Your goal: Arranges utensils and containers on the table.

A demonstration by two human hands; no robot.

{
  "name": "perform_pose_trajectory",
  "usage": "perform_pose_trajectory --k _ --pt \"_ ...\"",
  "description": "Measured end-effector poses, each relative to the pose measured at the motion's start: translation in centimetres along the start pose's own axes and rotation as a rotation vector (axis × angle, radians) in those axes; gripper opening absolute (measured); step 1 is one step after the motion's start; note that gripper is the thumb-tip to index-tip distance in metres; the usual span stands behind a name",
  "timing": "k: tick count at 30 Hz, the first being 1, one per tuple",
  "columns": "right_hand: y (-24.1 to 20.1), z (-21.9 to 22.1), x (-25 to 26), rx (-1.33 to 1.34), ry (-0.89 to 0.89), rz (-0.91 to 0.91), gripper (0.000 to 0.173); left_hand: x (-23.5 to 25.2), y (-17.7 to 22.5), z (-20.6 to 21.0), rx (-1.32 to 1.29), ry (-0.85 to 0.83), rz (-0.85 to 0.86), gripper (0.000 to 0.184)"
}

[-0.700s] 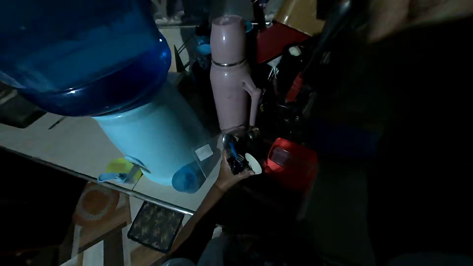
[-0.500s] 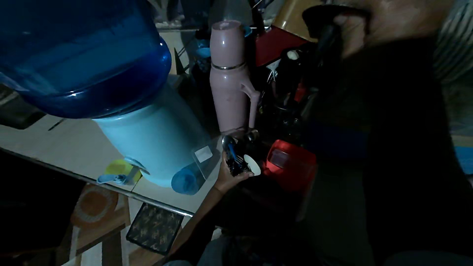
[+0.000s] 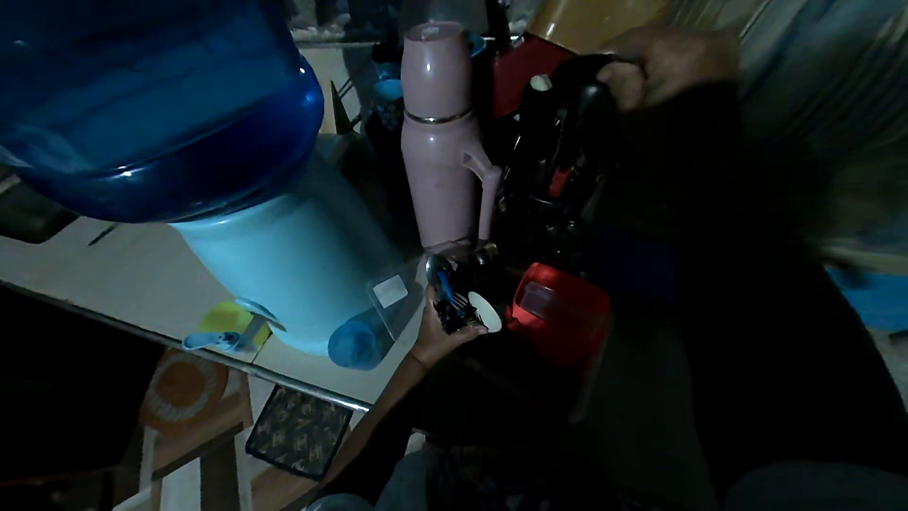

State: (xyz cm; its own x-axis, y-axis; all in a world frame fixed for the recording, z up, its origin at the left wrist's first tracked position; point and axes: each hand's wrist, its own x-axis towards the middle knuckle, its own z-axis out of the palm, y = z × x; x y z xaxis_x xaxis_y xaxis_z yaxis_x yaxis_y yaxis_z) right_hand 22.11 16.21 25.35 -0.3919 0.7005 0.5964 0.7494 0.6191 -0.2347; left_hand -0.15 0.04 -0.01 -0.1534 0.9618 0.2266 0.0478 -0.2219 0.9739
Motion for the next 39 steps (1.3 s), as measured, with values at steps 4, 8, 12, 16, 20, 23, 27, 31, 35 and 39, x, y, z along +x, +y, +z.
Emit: perform_pose_trajectory --k 4,8,12,16,20,23,27,31,35,39 --pt "2.5 1.1 0.5 0.208 0.099 -0.198 0.034 0.2 -0.3 0.0 -0.015 -0.006 0.015 0.117" --pt "2.5 0.9 0.5 0.158 0.197 -0.007 0.039 0.2 -0.3 -0.1 -0.034 -0.018 0.030 0.110" --pt "1.3 -0.2 1.6 0.013 0.113 0.156 0.044 0.3 -0.4 -0.1 -0.036 -0.026 0.016 0.109" --pt "0.1 0.2 3.3 -0.070 0.002 0.255 0.042 0.3 -0.4 -0.1 -0.050 -0.024 0.029 0.111" --pt "0.0 1.1 3.0 -0.013 -0.119 -0.125 0.037 0.2 -0.3 -0.1 -0.039 -0.015 0.026 0.110" --pt "0.2 1.4 3.0 -0.027 -0.131 -0.251 0.035 0.1 -0.1 0.0 0.003 -0.007 0.012 0.110" --pt "0.9 0.8 3.1 -0.101 -0.064 -0.079 0.038 0.1 0.1 0.0 -0.003 -0.007 -0.013 0.112" --pt "-0.1 -0.1 2.7 -0.094 -0.045 0.113 0.039 0.1 -0.1 0.0 -0.007 -0.004 -0.012 0.111" --pt "-1.8 -1.6 2.6 -0.110 -0.014 0.131 0.041 0.2 -0.1 0.1 -0.017 -0.006 -0.002 0.108" --pt "-3.2 -3.2 2.3 -0.068 0.102 0.082 0.036 0.1 -0.1 0.0 0.004 -0.005 -0.015 0.110"
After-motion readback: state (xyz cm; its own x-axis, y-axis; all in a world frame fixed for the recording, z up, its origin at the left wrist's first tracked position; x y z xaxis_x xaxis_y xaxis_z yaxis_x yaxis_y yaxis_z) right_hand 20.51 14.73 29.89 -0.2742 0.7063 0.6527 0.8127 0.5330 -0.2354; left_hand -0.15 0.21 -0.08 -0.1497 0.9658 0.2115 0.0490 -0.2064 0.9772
